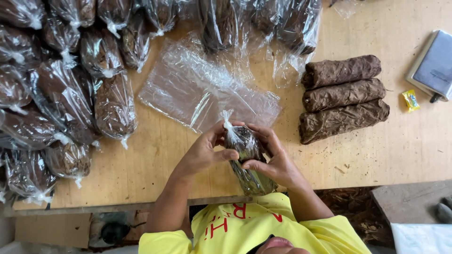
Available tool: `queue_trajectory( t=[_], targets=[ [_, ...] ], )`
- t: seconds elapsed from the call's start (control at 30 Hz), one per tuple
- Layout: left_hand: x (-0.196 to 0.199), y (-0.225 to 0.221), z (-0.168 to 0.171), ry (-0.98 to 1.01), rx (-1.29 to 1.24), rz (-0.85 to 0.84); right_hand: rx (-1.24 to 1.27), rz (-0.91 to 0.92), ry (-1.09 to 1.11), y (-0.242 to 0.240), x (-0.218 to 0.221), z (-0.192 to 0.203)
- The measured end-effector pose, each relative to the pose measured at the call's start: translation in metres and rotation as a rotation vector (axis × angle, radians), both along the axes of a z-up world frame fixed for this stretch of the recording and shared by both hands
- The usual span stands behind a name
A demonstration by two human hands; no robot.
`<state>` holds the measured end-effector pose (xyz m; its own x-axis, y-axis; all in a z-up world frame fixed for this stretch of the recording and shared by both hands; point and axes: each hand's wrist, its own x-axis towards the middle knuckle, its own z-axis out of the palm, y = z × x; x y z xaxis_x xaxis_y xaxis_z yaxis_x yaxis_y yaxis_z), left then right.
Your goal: The person places cylindrical brown food items into clear plastic bags, folds the top, and ties each bag with a white twist tie. The person repeats this process for multiple items, stacking the finished packages on the table.
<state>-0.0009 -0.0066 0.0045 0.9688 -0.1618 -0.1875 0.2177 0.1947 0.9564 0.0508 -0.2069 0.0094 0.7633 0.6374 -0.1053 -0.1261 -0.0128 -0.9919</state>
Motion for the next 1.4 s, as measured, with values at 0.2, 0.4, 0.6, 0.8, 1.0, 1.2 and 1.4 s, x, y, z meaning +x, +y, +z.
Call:
queue_trajectory(
  t=[0.2, 0.4, 0.6, 0.8, 1.0, 1.2, 1.4],
  targets=[
    [-0.004, -0.009, 0.01, 0.021, -0.025, 0.154, 0.002, -0.032, -0.058, -0.006, -0.006, -0.011],
    [-0.011, 0.011, -0.032, -0.077, -0.235, 0.552, 0.097, -0.12, -0.043, -0.02, 0.013, -0.015],
    [-0.008, 0.006, -0.066, -0.05, -0.345, 0.694, 0.354, -0.308, 0.115, -0.018, 0.02, -0.018],
    [0.003, -0.004, -0.017, -0.039, -0.342, 0.5, 0.232, -0.424, -0.063, -0.027, 0.021, -0.026],
    [-0.009, 0.008, -0.01, -0.084, -0.137, 0.245, 0.133, -0.579, -0.222, -0.037, 0.002, -0.023],
    [-0.009, -0.005, 0.014, -0.023, -0.066, -0.059, 0.092, -0.553, -0.389, -0.055, -0.008, -0.018],
    [-0.011, -0.021, 0.0, 0.051, -0.06, -0.038, 0.413, -0.543, -0.308, -0.061, -0.004, -0.014]
  ],
)
